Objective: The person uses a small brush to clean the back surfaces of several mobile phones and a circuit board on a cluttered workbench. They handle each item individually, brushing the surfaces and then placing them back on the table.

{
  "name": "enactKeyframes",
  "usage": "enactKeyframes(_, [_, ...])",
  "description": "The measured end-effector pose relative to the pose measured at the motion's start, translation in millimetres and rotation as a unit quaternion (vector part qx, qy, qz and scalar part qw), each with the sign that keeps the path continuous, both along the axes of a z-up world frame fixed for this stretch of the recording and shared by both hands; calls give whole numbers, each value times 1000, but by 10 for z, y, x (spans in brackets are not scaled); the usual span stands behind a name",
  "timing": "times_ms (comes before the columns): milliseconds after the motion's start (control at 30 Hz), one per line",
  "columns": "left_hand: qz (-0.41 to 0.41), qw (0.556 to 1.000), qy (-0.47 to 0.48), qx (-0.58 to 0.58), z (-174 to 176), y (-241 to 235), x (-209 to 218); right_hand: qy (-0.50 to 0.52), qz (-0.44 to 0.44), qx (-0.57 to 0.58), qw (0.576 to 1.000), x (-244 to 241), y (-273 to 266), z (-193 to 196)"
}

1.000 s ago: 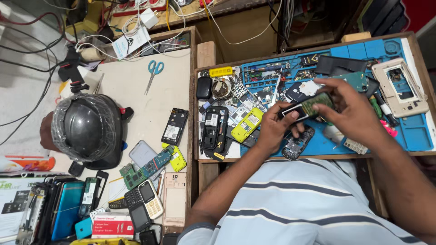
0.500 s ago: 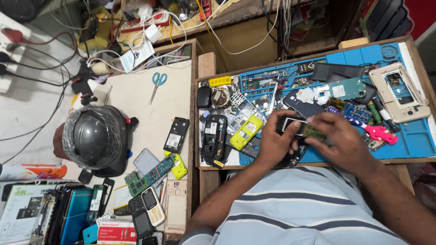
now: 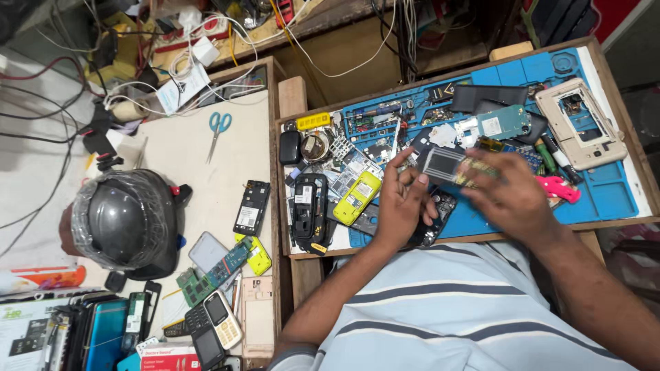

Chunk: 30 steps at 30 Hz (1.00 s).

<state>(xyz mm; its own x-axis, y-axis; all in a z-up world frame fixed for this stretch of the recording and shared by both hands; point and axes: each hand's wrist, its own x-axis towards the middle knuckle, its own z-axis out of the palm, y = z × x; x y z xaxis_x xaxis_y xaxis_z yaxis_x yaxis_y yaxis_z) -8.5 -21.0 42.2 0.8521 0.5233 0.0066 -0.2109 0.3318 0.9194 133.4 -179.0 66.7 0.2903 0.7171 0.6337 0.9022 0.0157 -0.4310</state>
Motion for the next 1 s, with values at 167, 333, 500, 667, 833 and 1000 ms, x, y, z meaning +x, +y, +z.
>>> enactKeyframes(167, [91,978,-2,186,37,15,-5,13,-127,4,992,220,-98,-94])
enactKeyframes(333, [144,871,135,450,213,100,-123,-1,-180,-17,984,410,-186,-218])
enactKeyframes(500, [95,781,228,573,372,154,-84,14,-183,-49,982,495,-121,-285])
enactKeyframes(667, [59,734,259,625,408,131,-68,-18,-187,-106,977,431,-149,-293])
enactKeyframes(833, [33,711,301,635,542,102,-130,-52,-197,-152,967,339,-118,-143])
enactKeyframes(1000, [82,686,282,665,625,88,-159,-90,-258,-199,941,171,-229,0])
